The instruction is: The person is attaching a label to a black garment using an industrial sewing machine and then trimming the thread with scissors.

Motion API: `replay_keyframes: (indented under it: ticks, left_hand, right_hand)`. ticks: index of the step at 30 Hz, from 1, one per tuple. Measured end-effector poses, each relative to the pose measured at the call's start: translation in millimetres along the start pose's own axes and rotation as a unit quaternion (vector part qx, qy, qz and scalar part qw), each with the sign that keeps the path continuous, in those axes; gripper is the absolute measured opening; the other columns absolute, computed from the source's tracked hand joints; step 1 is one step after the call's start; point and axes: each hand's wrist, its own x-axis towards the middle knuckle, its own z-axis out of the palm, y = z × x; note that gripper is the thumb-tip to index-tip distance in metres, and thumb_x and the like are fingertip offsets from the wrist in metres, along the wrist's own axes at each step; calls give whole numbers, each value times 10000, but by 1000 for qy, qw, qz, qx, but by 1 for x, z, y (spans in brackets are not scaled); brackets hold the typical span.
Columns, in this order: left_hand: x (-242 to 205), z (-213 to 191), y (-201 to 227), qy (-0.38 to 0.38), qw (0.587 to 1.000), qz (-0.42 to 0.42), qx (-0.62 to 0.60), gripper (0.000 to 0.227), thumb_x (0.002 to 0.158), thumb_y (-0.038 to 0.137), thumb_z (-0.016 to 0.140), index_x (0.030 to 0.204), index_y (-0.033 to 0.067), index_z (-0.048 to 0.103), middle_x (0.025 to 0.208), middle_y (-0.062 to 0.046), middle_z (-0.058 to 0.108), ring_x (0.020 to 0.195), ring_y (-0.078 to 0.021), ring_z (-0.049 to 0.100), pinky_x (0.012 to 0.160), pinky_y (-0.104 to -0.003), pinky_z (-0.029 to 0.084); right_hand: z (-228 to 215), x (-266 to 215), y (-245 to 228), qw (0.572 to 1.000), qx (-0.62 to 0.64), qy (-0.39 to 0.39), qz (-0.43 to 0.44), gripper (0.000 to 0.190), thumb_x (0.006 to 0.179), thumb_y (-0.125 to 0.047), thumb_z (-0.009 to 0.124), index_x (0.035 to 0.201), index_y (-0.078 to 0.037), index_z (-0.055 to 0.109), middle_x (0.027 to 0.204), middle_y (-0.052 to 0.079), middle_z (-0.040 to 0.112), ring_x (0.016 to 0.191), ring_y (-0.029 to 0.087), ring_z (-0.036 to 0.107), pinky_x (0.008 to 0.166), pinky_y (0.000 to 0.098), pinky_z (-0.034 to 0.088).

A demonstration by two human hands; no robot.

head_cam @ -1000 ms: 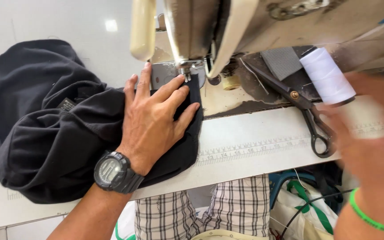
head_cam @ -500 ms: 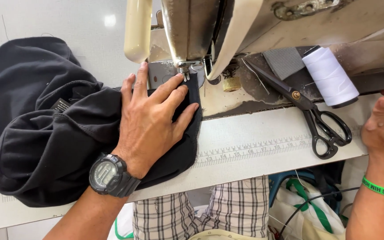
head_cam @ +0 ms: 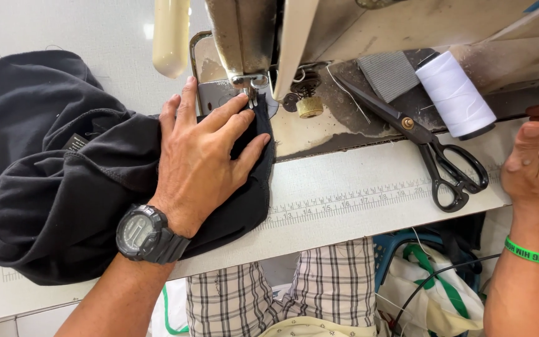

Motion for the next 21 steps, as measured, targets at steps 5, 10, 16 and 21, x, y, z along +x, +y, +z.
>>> replay_keyframes:
  ticks: [5,10,16,21]
  left_hand:
    - [1,0,1,-6,1000,0,-9,372,1066,397,827,1263,81,826,1438,-68,779,1405,-666,527,1108,-730,406]
    - [1,0,3,-2,1000,0,-6,353,1073,382,828,1245,74,836,1405,-67,800,1396,-664,538,1098,-722,410]
    - [0,-1,5,-3,1000,8,-2,369,1074,379,836,1282,75,823,1417,-81,792,1399,-662,532,1078,-718,415]
    - [-3,-6,11,-8,1000,10,-4,373,1055,376,836,1274,73,823,1417,-83,782,1406,-664,526,1079,-725,414]
  right_hand:
    - [-4,19,-18,982,177,-6,66,721,1394,-369,350,1588,296,549,1685,391,455,1054,467,550,1018,563,482]
    - [2,12,-5,976,211,2,45,588,1402,-226,406,1577,316,553,1691,399,426,846,401,502,940,554,496]
    - [19,-4,22,988,151,14,17,554,1489,-191,577,1263,248,827,1319,430,704,1454,565,746,1206,611,588]
    - [11,2,7,985,167,25,31,574,1445,-219,563,1289,259,840,1414,458,638,1358,546,715,1159,569,574]
